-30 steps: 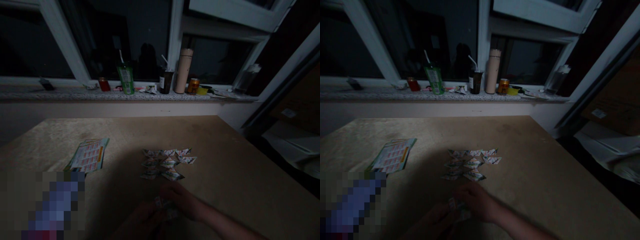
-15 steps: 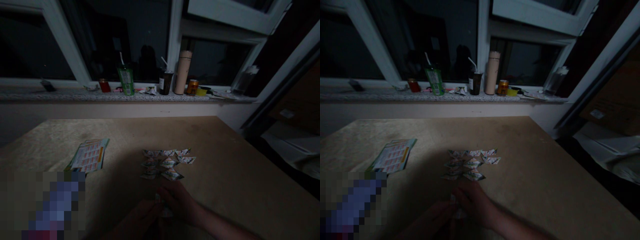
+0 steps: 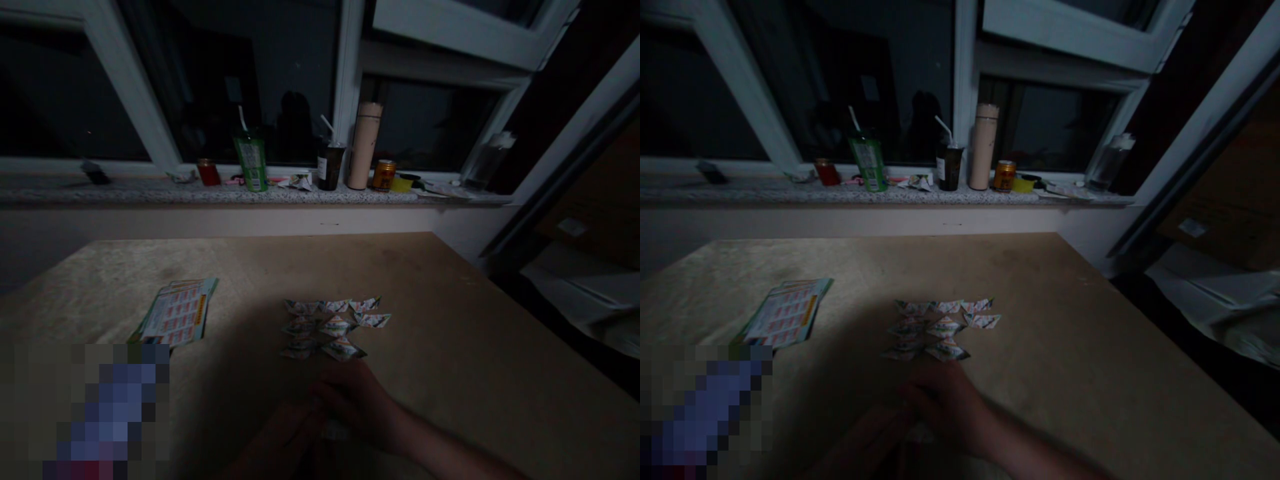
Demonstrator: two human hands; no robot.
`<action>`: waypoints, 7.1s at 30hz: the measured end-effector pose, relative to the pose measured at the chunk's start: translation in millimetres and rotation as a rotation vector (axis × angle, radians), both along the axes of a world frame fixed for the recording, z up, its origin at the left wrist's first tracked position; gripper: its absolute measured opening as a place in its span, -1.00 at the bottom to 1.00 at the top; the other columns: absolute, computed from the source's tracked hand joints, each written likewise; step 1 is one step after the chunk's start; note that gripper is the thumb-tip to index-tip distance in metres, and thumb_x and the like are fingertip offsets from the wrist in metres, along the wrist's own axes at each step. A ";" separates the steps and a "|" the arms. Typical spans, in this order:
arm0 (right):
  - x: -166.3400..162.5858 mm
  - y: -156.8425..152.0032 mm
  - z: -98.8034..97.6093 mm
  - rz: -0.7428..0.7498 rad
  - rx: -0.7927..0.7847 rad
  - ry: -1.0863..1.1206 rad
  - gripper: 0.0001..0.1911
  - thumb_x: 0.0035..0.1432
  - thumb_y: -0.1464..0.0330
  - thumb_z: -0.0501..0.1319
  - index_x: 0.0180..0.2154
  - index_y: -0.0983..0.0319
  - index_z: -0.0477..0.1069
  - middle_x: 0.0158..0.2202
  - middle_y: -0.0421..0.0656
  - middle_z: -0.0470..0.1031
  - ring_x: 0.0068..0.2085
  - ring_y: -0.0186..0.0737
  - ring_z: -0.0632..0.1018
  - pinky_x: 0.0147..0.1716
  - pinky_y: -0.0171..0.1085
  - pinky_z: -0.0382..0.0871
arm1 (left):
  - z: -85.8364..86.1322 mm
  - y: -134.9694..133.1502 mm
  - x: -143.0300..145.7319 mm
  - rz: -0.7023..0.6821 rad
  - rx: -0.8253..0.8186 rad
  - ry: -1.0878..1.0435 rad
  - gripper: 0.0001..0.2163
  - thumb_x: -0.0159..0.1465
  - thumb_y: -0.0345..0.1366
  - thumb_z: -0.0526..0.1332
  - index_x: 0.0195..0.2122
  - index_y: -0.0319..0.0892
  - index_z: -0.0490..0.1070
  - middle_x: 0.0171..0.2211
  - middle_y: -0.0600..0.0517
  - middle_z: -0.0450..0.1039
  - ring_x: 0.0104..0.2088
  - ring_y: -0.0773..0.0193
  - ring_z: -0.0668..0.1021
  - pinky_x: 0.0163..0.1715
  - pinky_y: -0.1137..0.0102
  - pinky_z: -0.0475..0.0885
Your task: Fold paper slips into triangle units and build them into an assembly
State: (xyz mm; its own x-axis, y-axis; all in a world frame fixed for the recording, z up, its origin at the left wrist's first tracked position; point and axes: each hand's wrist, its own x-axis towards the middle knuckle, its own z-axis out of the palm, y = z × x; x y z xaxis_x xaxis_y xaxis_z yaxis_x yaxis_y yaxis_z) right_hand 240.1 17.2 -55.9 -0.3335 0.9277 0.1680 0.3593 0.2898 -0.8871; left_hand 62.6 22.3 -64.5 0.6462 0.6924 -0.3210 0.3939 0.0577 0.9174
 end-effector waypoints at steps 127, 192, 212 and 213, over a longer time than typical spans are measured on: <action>-9.7 -8.4 -13.3 0.141 -0.442 0.527 -0.55 0.08 0.01 0.22 -0.40 0.31 0.42 -0.52 -0.26 0.31 -0.55 -0.46 0.27 -0.57 -0.45 0.18 | 22.5 13.2 4.1 0.463 0.146 -0.062 -0.60 0.15 0.07 0.16 -0.55 -0.17 0.48 -0.59 0.07 0.47 -0.47 0.16 0.50 -0.45 0.45 0.37; -4.0 -7.8 -14.5 0.049 -0.084 0.603 -0.71 -0.18 0.52 0.45 -0.33 0.13 0.60 -0.29 -0.15 0.57 -0.27 -0.26 0.55 -0.36 -0.38 0.40 | 5.3 9.3 4.3 0.578 -0.202 -0.277 -0.56 0.00 0.03 0.34 -0.24 -0.22 0.51 -0.58 0.09 0.47 -0.73 0.37 0.40 -0.75 0.51 0.29; -1.8 -10.1 -15.2 -0.001 -0.144 0.568 -0.81 -0.10 0.45 0.43 -0.35 0.12 0.60 -0.35 -0.17 0.53 -0.34 -0.31 0.52 -0.41 -0.40 0.35 | 8.6 9.8 5.9 0.530 -0.204 -0.238 -0.54 -0.02 0.07 0.33 -0.24 -0.20 0.52 -0.55 0.07 0.51 -0.71 0.37 0.40 -0.74 0.51 0.30; -1.7 -10.0 -15.8 -0.009 -0.137 0.553 -0.81 -0.10 0.44 0.43 -0.34 0.12 0.60 -0.36 -0.17 0.53 -0.34 -0.30 0.52 -0.42 -0.40 0.35 | 8.6 10.4 5.9 0.502 -0.199 -0.237 -0.54 0.00 0.08 0.32 -0.24 -0.20 0.52 -0.56 0.07 0.49 -0.71 0.37 0.40 -0.73 0.52 0.29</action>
State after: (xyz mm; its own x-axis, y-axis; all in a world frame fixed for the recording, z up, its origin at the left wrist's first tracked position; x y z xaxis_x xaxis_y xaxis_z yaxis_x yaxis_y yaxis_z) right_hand 238.4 7.1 -71.7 -0.2226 0.9556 0.1932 -0.1673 0.1578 -0.9732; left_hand 68.5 32.7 -55.8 0.3245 0.8734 -0.3630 0.0589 0.3644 0.9294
